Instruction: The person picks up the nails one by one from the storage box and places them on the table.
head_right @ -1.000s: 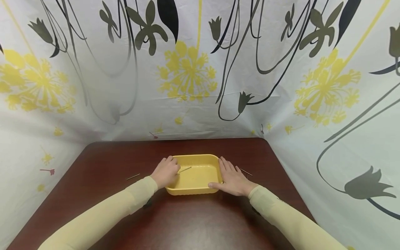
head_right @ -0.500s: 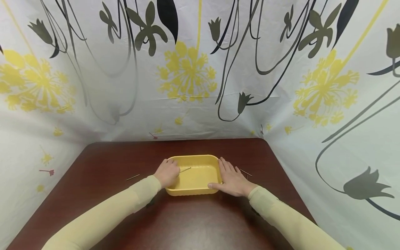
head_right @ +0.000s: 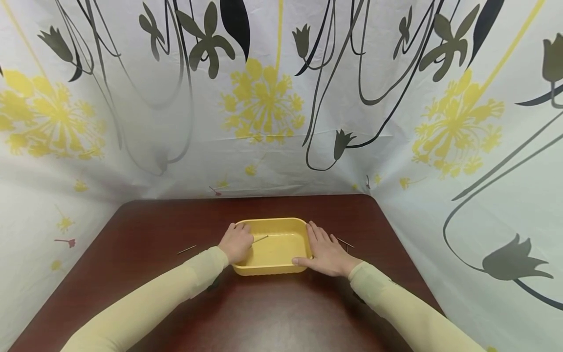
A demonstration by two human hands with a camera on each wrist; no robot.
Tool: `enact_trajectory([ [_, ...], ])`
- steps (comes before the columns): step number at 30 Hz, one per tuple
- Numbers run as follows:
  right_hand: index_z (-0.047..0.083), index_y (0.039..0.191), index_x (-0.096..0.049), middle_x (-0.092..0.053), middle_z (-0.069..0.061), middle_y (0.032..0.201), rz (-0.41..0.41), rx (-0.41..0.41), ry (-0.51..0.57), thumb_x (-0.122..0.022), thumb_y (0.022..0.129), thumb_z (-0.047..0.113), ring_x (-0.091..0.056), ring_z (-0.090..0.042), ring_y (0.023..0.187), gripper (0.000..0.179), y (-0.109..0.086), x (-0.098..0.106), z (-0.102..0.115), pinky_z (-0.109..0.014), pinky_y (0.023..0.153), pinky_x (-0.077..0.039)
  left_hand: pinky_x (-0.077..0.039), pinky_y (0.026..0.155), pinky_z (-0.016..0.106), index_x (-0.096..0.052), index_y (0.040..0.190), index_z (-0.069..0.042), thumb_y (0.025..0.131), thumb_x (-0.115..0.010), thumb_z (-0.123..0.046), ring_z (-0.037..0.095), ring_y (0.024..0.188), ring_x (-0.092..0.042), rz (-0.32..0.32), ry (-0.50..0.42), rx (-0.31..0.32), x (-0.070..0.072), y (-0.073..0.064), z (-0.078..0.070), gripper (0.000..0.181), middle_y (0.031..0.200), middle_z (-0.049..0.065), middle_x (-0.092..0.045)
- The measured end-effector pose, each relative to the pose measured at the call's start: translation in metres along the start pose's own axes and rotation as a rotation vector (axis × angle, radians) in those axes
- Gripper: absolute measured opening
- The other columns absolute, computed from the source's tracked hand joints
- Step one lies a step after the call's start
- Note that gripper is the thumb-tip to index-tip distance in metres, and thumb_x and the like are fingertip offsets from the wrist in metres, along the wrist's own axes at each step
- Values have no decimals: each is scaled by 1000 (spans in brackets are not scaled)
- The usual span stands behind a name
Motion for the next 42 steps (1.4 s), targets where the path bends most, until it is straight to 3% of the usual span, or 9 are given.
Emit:
enact_trajectory([
  [25,4,162,-9,-8,-14,168,1,-4,2,-47,86,83,-16,-33,151,116,2,-1,0,-65,112,-23,-41,81,44,-65,71,-21,86,-64,-7,28,103,-52,-34,-88,-41,-1,2,4,21,105,6,-56],
  [39,5,162,-7,-6,-12,168,-1,-8,5,-43,84,87,-17,-35,151,118,2,-1,-1,-66,112,-23,-44,84,43,-63,67,-19,79,-65,-2,27,103,-47,-65,-141,-76,20,-2,4,21,117,6,-51],
  [42,5,162,-8,-6,-12,168,-3,-5,9,-43,84,86,-18,-35,151,118,2,-2,-1,-67,111,-23,-45,91,46,-63,65,-19,80,-66,-4,30,116,-47,-89,-145,-92,26,-5,4,21,130,9,-51],
])
Point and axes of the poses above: each hand's wrist, its own y-axis towards the middle knuckle, its own x-axis out of the back of the hand, z = x × y, the point moved 7 cm from there along y, towards the middle knuckle
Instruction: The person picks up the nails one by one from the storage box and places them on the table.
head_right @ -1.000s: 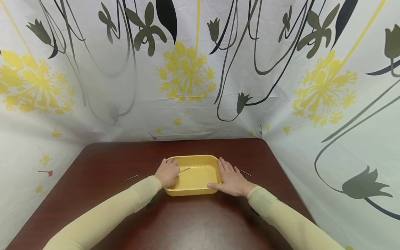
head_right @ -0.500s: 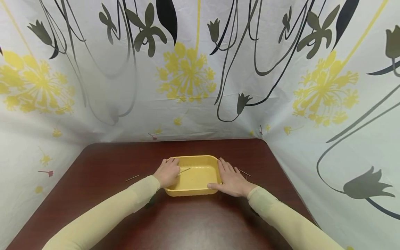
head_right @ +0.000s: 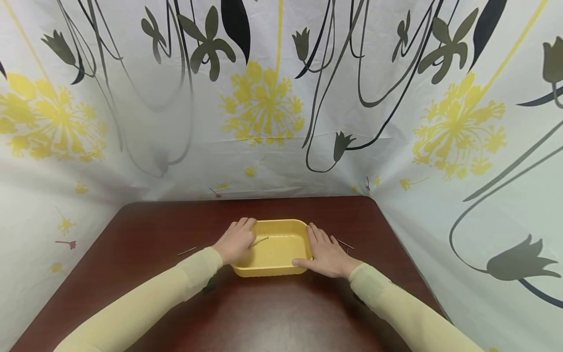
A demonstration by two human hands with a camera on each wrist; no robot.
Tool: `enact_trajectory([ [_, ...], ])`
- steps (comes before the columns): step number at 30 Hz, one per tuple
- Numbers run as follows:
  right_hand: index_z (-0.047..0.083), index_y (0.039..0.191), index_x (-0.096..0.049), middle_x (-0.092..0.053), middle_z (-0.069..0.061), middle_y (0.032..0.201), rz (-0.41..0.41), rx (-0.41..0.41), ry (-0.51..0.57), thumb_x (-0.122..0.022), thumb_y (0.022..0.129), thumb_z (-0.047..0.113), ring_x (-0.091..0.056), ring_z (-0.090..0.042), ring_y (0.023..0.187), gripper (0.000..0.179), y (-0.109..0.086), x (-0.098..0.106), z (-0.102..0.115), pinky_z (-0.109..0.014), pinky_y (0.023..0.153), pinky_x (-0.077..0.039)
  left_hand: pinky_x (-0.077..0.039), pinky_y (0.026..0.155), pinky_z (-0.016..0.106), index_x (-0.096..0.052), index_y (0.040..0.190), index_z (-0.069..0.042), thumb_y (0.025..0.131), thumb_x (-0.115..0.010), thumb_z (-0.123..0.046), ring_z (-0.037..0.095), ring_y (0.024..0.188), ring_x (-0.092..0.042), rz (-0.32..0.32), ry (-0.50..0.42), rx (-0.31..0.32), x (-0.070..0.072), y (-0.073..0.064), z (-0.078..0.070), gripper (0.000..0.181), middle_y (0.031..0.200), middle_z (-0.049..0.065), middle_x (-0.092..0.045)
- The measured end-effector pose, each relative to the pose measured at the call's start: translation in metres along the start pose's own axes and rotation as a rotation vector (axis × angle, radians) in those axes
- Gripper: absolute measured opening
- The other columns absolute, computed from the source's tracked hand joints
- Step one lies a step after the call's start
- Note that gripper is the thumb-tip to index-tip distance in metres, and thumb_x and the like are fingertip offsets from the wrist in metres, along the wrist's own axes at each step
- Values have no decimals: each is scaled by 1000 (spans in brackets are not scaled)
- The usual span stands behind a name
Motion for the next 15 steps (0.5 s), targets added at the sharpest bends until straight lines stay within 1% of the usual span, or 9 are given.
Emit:
enact_trajectory([
  [2,4,162,-9,-6,-11,168,0,0,3,-43,84,86,-18,-35,151,118,0,0,0,-67,112,-23,-44,98,49,-61,63,-19,82,-66,-6,34,127,-44,-14,-14,-13,5,-1,-1,24,139,12,-48],
  [4,5,162,-8,-6,-11,168,2,-1,7,-43,84,86,-18,-35,151,118,-1,0,0,-67,112,-23,-40,105,53,-58,60,-20,83,-66,-7,37,136,-38,-27,-36,-20,11,-2,-1,28,147,14,-45],
  [9,5,162,-7,-6,-13,168,1,0,8,-44,84,85,-18,-36,151,118,-1,1,1,-67,111,-23,-32,111,59,-54,54,-23,83,-66,-9,40,143,-32,-53,-73,-14,22,-2,4,35,152,15,-41],
  [15,4,162,-9,-9,-15,167,-6,9,6,-43,84,86,-19,-36,150,118,-1,2,1,-68,110,-24,-21,114,64,-56,56,-25,84,-69,-10,41,148,-23,-72,-105,6,35,-6,12,35,157,15,-36],
])
Point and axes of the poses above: each hand's wrist, its own y-axis towards the middle knuckle, its own x-axis out of the back of the hand, z = x × y, the point moved 7 cm from there along y, towards the middle knuckle
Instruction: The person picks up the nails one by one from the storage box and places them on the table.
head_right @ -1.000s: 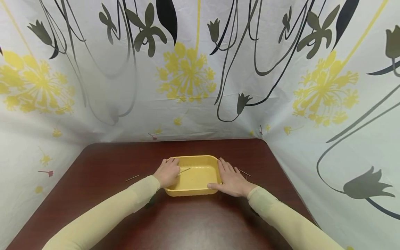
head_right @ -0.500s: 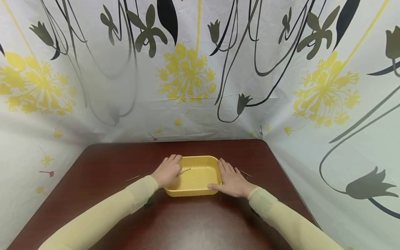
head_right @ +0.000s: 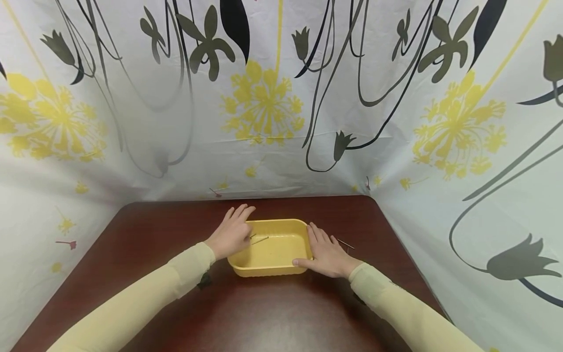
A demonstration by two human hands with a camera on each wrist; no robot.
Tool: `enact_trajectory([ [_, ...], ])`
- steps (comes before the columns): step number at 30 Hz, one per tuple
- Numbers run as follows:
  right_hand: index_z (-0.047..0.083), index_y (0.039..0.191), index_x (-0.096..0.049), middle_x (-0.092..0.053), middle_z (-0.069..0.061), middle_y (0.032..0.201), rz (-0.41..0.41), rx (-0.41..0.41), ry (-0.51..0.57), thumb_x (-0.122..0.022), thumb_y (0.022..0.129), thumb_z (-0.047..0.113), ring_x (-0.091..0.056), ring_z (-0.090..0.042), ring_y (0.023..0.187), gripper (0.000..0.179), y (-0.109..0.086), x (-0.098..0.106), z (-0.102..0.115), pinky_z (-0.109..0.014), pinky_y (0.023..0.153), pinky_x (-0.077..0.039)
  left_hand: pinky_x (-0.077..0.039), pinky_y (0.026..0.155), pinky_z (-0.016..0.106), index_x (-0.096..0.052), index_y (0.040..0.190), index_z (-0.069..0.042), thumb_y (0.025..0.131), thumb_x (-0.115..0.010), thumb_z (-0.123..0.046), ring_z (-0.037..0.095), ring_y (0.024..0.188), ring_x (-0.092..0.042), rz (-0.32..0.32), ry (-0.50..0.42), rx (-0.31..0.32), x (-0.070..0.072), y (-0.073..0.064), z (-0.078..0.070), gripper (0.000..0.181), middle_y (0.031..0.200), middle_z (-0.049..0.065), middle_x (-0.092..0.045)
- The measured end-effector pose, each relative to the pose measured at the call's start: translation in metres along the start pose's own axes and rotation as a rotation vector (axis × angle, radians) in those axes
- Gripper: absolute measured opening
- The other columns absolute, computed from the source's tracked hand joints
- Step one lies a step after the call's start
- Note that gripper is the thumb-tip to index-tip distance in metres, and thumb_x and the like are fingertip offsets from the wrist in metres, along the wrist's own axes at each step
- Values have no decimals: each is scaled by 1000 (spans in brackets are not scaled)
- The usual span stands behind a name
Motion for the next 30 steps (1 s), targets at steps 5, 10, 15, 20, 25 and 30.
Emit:
enact_trajectory([
  [5,4,162,-7,-7,-13,168,9,-7,-7,-43,84,86,-17,-35,151,118,1,0,-1,-67,111,-24,-14,115,66,-57,56,-27,86,-69,-11,39,151,-15,-6,-20,7,11,-3,4,36,160,15,-31],
  [10,4,162,-7,-6,-13,168,8,2,-10,-44,85,84,-17,-36,151,117,1,1,0,-67,111,-24,-7,116,67,-56,56,-26,88,-70,-13,38,152,-8,16,-7,48,16,-8,15,37,162,15,-26],
  [15,5,162,-5,-5,-13,168,10,1,-8,-45,85,85,-17,-36,151,117,1,0,0,-67,111,-24,-6,114,69,-56,57,-24,87,-70,-11,40,152,-8,16,-2,76,20,-18,32,35,162,16,-27],
  [20,4,162,-6,-6,-13,168,12,-2,-11,-45,85,84,-17,-35,151,117,1,0,-1,-67,111,-23,-6,112,73,-56,58,-25,85,-75,-16,43,151,-6,34,-15,100,18,-29,51,35,162,19,-26],
  [25,2,161,-10,-9,-15,167,-7,10,-7,-45,85,84,-19,-36,150,118,1,1,1,-66,111,-25,-4,110,74,-56,56,-25,80,-79,-17,45,151,-5,59,-28,129,16,-40,70,34,161,20,-28],
  [30,3,161,-8,-8,-15,167,9,0,-6,-44,85,85,-17,-35,151,118,1,0,0,-65,112,-23,-2,109,76,-55,53,-24,78,-79,-15,47,150,-5,94,-48,168,9,-52,88,35,159,22,-30],
])
Point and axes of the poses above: each hand's wrist, its own y-axis towards the middle knuckle, its own x-axis out of the back of the hand, z = x × y, the point moved 7 cm from there along y, towards the middle knuckle
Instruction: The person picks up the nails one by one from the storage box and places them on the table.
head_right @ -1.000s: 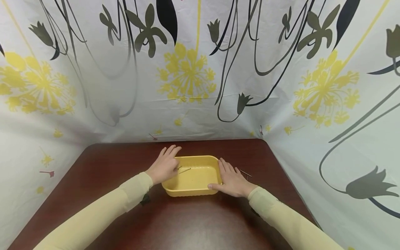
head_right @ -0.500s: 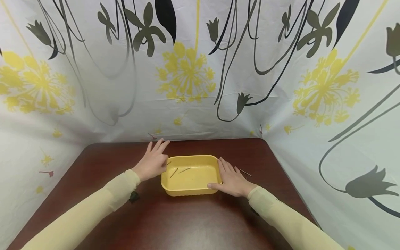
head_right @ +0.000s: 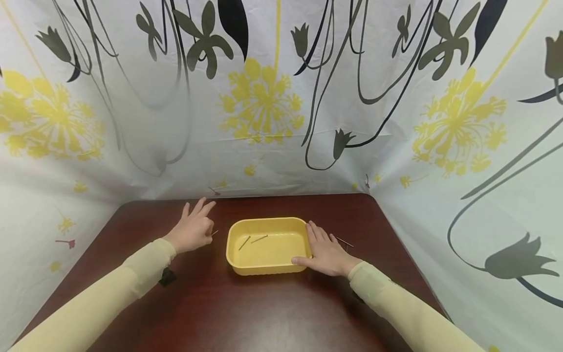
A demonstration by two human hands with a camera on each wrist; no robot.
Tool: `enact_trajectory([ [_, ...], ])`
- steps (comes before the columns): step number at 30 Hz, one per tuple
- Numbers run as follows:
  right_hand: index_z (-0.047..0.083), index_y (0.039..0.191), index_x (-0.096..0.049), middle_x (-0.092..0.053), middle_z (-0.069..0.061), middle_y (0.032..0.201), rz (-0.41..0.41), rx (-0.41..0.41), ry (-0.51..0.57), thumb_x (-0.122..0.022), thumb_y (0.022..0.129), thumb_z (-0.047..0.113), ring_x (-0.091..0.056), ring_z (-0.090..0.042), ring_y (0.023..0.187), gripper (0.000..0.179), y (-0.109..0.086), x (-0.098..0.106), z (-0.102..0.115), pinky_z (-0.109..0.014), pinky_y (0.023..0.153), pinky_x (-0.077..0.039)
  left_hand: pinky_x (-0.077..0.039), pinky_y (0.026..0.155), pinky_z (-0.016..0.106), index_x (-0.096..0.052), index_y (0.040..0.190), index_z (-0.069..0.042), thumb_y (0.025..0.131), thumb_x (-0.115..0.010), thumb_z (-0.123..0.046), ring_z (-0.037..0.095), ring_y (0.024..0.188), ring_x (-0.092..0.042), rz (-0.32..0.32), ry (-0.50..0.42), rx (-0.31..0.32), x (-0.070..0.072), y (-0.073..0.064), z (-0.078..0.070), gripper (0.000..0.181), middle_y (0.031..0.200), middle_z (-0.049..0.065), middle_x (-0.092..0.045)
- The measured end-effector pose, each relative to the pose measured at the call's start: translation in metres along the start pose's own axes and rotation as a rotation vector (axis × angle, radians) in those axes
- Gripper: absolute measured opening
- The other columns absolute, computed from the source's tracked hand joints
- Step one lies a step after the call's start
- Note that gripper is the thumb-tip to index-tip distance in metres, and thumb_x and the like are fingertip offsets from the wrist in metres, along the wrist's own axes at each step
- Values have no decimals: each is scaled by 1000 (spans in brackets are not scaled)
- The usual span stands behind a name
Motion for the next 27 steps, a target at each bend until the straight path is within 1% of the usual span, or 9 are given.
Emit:
enact_trajectory([
  [4,4,162,-7,-6,-14,168,8,-7,1,-42,84,86,-16,-35,151,118,-1,-1,0,-64,113,-23,-3,108,77,-55,53,-22,78,-81,-14,50,149,-6,53,-27,32,-10,-9,13,36,157,24,-33],
  [9,4,162,-7,-7,-14,168,3,-7,-1,-42,84,86,-17,-36,151,118,0,-1,-1,-65,112,-24,-2,106,79,-57,54,-20,79,-82,-13,52,148,-8,118,-60,67,-23,-19,25,36,156,26,-34],
  [13,4,162,-7,-6,-13,168,2,-10,-2,-43,85,85,-17,-36,151,117,0,-1,-2,-66,112,-23,-1,105,79,-57,54,-20,79,-83,-13,54,147,-8,135,-65,86,-32,-23,36,36,155,27,-35],
  [21,5,162,-7,-5,-11,168,9,-12,1,-42,84,86,-17,-35,151,118,1,-1,-2,-66,112,-24,-4,104,80,-57,55,-19,79,-84,-15,56,145,-11,155,-50,113,-46,-32,56,36,153,28,-37],
  [27,5,162,-7,-6,-12,168,7,-13,6,-44,85,85,-16,-34,151,117,0,-2,-3,-65,112,-23,-3,104,81,-55,57,-19,79,-84,-13,56,145,-12,142,-20,113,-52,-36,62,36,152,29,-38],
])
Point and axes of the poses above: each hand's wrist, its own y-axis towards the middle knuckle, its own x-axis out of the back of the hand, z = x × y, the point moved 7 cm from there along y, towards the middle knuckle
